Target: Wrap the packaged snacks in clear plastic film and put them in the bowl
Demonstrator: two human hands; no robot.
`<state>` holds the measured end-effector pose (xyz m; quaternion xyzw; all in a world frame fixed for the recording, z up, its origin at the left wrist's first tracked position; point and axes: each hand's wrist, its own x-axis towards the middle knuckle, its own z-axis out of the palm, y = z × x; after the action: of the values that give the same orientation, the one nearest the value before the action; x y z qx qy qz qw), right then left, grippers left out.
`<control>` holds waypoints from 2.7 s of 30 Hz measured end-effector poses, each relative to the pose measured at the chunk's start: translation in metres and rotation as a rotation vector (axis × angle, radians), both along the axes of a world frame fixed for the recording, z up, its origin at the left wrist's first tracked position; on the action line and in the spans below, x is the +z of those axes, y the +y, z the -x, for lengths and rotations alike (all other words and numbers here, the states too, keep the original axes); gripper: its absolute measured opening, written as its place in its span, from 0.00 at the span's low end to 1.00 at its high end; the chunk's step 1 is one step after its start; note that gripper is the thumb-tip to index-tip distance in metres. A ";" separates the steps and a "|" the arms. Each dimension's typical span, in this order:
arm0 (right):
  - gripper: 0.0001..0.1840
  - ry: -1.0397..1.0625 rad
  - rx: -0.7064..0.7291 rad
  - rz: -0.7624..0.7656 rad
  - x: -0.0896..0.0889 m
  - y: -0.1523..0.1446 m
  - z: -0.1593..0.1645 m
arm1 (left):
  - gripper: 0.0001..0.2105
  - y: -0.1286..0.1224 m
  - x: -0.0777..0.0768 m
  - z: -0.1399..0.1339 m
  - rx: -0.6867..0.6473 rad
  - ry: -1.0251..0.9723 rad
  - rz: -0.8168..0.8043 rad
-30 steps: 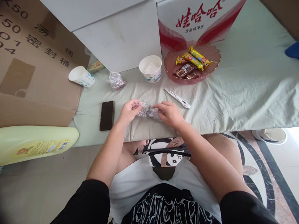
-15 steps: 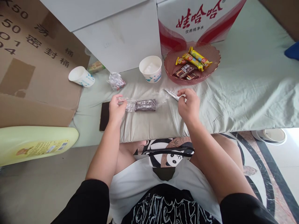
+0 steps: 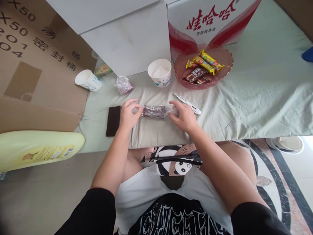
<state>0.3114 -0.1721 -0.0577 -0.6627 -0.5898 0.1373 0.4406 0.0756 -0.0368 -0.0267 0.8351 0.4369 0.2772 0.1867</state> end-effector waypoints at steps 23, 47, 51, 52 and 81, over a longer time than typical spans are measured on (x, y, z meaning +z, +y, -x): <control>0.11 -0.351 0.112 -0.105 0.025 -0.021 0.003 | 0.07 -0.033 0.028 0.020 -0.353 -0.055 -0.136; 0.34 -0.470 -0.277 0.271 0.020 -0.026 0.019 | 0.25 -0.022 0.013 0.023 0.093 0.008 0.219; 0.25 -0.509 -0.404 0.116 0.020 -0.026 0.022 | 0.32 -0.015 0.003 0.008 0.057 0.139 0.330; 0.21 -0.508 -0.411 0.066 0.019 -0.026 0.022 | 0.29 -0.016 0.001 0.004 0.057 0.165 0.343; 0.23 -0.377 0.014 0.269 0.002 0.005 0.015 | 0.26 -0.026 -0.009 -0.017 0.230 0.001 0.397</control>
<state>0.2965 -0.1673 -0.0555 -0.7254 -0.6425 0.0915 0.2294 0.0923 -0.0627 -0.0362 0.7268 0.5751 0.2050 0.3145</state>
